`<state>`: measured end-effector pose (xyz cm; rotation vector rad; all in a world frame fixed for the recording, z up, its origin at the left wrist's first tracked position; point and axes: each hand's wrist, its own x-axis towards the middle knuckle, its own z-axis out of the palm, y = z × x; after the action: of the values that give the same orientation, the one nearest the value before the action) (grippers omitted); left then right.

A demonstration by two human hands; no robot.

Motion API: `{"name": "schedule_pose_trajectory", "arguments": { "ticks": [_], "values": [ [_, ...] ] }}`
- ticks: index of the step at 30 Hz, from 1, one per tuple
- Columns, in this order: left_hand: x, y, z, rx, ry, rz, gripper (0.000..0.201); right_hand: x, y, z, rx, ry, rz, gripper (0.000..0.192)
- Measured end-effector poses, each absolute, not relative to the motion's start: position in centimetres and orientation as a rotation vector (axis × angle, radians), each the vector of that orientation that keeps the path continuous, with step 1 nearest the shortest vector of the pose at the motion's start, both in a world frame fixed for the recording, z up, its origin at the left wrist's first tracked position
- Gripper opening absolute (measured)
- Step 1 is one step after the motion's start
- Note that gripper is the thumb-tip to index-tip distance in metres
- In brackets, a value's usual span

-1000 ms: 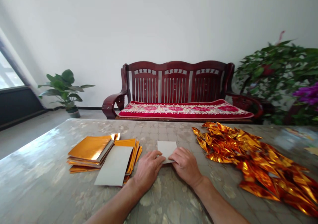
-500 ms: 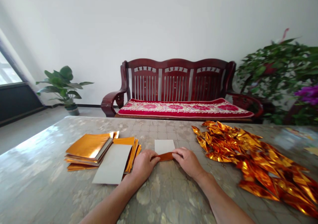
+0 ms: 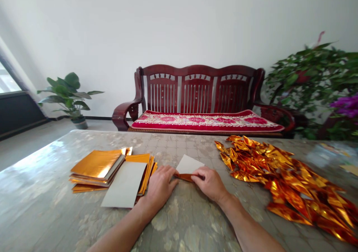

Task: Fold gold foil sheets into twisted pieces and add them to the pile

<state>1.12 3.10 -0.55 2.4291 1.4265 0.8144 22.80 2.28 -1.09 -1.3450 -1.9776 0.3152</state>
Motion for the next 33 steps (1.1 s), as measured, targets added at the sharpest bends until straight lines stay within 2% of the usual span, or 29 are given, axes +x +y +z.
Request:
{"name": "schedule_pose_trajectory", "arguments": {
  "ticks": [3, 6, 9, 13, 19, 21, 24, 33],
  "values": [
    [1.3, 2.7, -0.6, 2.510, 1.363, 0.800, 0.011, 22.0, 1.8, -0.6, -1.219, -2.083, 0.251, 0.008],
    [1.2, 3.0, -0.8, 2.393, 1.350, 0.880, 0.014, 22.0, 1.8, -0.2, -1.158, -2.174, 0.168, 0.025],
    [0.8, 3.8, -1.2, 2.238, 1.354, 0.955, 0.013, 23.0, 2.3, -0.6, -1.181, -2.135, 0.099, 0.030],
    [0.6, 4.5, -1.5, 2.130, 1.428, 0.972, 0.017, 24.5, 3.3, -1.4, -1.215, -2.040, 0.070, 0.022],
    [1.1, 2.8, -0.7, 2.520, 1.427, 1.119, 0.046, 23.6, 2.5, -1.0, -1.283, -2.147, -0.242, 0.021],
    [1.5, 2.3, -0.3, 2.634, 1.365, 1.020, 0.039, 22.7, 2.0, -0.7, -1.263, -2.206, -0.297, 0.019],
    [1.6, 2.3, -0.3, 2.637, 1.304, 0.846, 0.018, 21.9, 1.6, -0.6, -1.195, -2.214, -0.273, 0.017],
    [0.7, 4.3, -1.6, 2.206, 1.327, 1.011, 0.017, 23.4, 2.5, -1.1, -1.226, -2.021, 0.014, 0.011]
  ]
}}
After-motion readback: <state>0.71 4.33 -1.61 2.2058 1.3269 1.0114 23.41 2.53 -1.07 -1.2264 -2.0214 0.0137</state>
